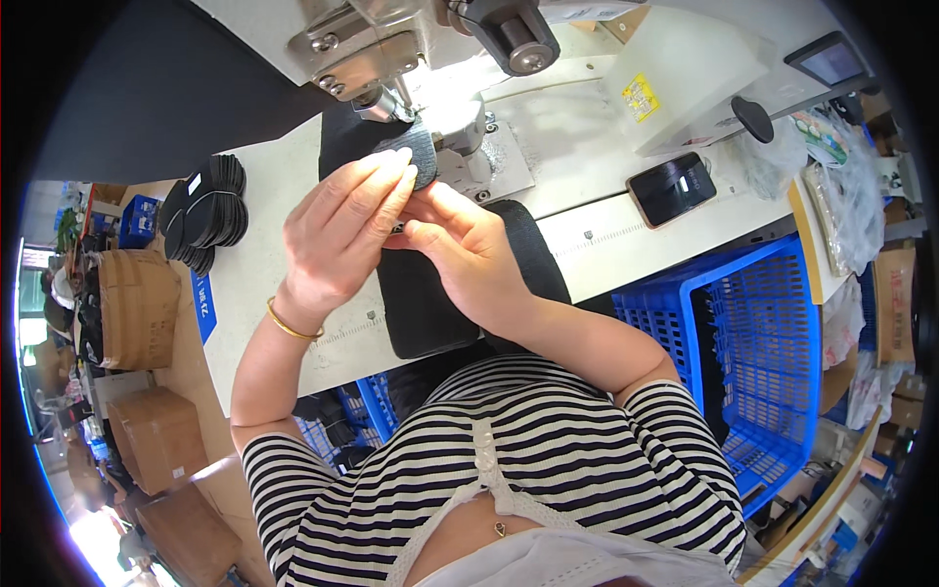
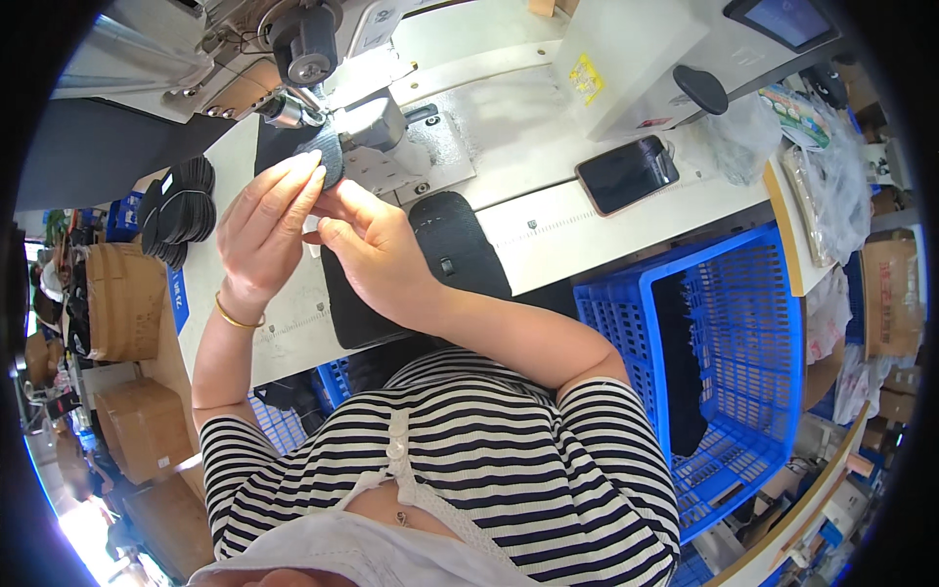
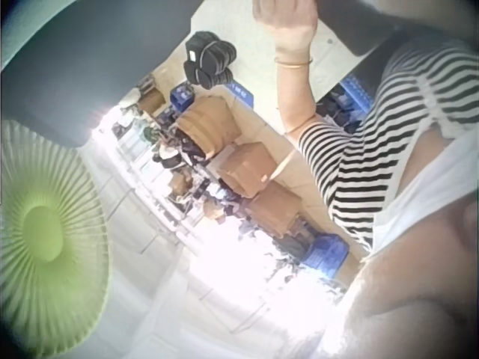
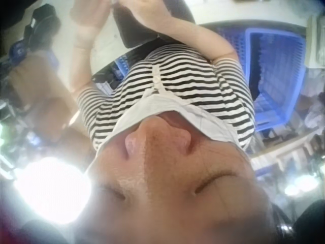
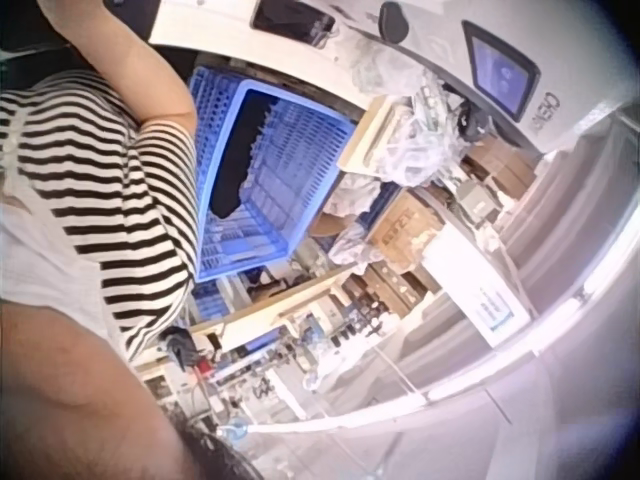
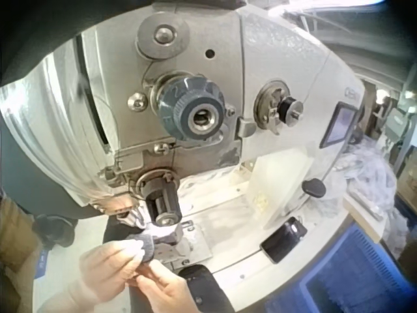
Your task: The person aligns and feeds pieces of black fabric under the needle of a sewing machine, sewing along their edges by hand.
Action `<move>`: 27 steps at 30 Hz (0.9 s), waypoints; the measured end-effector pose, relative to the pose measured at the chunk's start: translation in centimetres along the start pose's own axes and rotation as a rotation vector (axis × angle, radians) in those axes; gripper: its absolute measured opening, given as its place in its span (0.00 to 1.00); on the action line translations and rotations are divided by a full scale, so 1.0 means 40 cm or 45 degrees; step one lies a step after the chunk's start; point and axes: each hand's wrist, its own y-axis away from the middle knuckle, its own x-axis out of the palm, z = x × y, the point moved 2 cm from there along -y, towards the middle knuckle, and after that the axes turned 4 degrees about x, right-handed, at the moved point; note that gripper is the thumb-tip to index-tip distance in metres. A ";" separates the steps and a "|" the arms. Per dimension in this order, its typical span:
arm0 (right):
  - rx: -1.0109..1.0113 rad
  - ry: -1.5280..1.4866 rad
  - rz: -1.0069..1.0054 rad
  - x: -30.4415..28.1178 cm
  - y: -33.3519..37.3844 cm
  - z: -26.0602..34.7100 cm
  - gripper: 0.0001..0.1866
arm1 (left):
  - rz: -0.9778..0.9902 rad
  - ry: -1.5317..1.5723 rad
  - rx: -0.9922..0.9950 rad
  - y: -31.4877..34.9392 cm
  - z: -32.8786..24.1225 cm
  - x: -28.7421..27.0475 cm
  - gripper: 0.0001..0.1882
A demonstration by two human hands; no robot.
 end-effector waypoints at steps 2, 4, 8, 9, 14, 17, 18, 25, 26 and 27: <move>-0.029 -0.051 -0.016 0.004 -0.003 -0.003 0.22 | 0.033 0.058 0.024 -0.003 0.009 0.002 0.20; -0.024 -0.059 -0.009 0.009 -0.008 -0.004 0.23 | 0.022 0.033 0.050 0.003 0.017 0.002 0.20; -0.026 -0.058 0.005 0.012 -0.024 -0.004 0.24 | 0.002 0.010 0.064 0.008 0.030 0.006 0.20; -0.016 -0.062 0.014 0.010 -0.027 -0.001 0.24 | -0.001 -0.002 0.054 0.007 0.031 0.009 0.20; -0.018 -0.135 -0.001 0.012 -0.047 -0.004 0.25 | -0.016 0.006 0.071 -0.004 0.045 0.017 0.20; -0.063 -0.171 -0.032 0.015 -0.055 -0.003 0.24 | -0.036 -0.023 0.051 -0.015 0.044 0.016 0.20; -0.066 -0.171 -0.031 0.015 -0.057 -0.003 0.24 | -0.036 -0.025 0.054 -0.019 0.041 0.017 0.20; -0.090 -0.181 -0.040 0.013 -0.066 -0.005 0.26 | -0.007 -0.151 0.010 -0.030 0.037 0.027 0.18; -0.100 -0.161 -0.041 0.013 -0.066 -0.003 0.26 | -0.020 -0.166 0.004 -0.032 0.036 0.030 0.17; -0.100 -0.161 -0.043 0.014 -0.066 -0.003 0.26 | -0.019 -0.164 0.005 -0.033 0.035 0.030 0.17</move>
